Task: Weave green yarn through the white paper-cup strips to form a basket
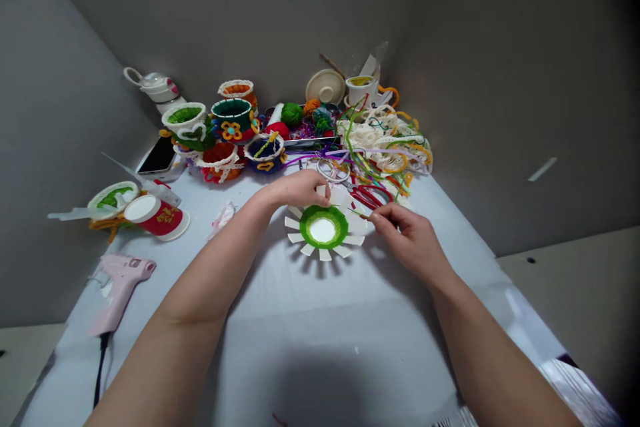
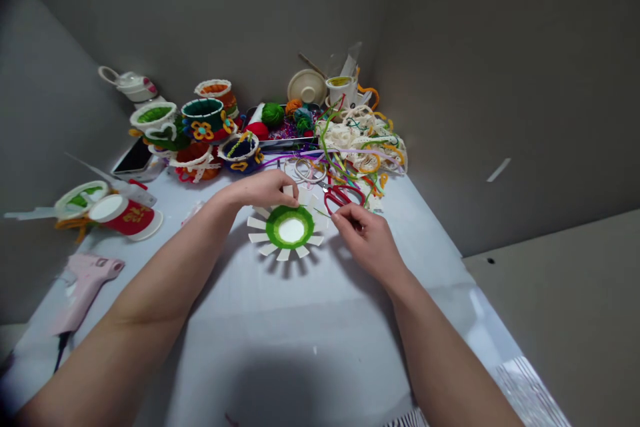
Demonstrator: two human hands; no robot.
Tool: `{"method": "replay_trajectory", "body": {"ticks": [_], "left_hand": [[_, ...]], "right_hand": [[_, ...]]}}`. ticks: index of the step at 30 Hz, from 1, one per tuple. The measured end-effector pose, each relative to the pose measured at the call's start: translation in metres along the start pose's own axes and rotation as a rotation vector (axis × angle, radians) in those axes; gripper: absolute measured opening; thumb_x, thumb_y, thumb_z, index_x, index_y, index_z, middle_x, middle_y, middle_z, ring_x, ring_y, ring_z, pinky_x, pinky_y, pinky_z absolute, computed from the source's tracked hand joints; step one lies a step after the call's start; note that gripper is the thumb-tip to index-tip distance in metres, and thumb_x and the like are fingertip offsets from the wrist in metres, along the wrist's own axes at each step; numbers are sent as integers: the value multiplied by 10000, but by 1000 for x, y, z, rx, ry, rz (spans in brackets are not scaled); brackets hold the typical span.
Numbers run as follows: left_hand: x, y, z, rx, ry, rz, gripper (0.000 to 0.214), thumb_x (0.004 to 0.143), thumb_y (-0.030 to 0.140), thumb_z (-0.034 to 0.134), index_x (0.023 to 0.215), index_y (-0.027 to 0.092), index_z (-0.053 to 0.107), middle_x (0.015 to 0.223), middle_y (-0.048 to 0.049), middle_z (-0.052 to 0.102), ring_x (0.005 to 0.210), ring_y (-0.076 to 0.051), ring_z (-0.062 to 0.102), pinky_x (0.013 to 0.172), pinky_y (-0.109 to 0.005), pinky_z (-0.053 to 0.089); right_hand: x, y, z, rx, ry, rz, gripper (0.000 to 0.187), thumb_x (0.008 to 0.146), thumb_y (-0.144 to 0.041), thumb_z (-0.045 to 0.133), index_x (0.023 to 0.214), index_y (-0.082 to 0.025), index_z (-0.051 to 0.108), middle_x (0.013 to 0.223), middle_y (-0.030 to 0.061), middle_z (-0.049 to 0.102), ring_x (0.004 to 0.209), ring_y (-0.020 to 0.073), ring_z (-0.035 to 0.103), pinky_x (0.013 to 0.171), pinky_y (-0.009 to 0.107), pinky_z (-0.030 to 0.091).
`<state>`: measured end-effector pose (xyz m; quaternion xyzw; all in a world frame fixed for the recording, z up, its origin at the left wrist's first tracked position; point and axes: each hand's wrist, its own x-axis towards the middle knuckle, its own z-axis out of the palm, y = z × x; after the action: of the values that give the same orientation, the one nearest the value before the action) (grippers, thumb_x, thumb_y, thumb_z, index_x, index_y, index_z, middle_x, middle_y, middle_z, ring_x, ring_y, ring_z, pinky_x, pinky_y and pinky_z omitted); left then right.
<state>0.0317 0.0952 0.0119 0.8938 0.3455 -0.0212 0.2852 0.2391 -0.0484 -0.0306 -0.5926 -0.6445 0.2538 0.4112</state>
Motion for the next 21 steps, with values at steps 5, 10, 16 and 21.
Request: {"method": "replay_trajectory", "body": {"ticks": [5,10,16,21], "left_hand": [[-1,2,0,-82,92,-10,256,720,380,593,831,171,691,748,6,638,696,-125,540,626,-226,352],[3,7,8,-97,77,-40,217,714,341,596,819,173,686,757,5,640,692,-127,549,629,-231,375],[1,5,7,-14,-130,0,282,652,279,651,915,179,653,932,-23,681,831,-164,588,684,-233,399],[-2,9,4,-35,-89,116,462,665,375,691,1079,190,605,1040,-34,656,887,-164,589,731,-231,406]], "right_hand": [[3,9,4,-64,-232,34,203,850,-297,510,774,-164,643,654,3,625,582,130,527,540,227,399],[3,14,10,-131,-237,18,187,821,-213,523,911,-183,685,877,37,729,740,185,636,653,262,449],[3,16,13,-141,-270,-7,197,777,-122,511,864,-201,670,869,28,730,791,202,661,686,275,454],[1,17,17,-129,-281,-10,225,775,-109,499,884,-202,673,891,38,733,807,204,665,690,275,453]]}}
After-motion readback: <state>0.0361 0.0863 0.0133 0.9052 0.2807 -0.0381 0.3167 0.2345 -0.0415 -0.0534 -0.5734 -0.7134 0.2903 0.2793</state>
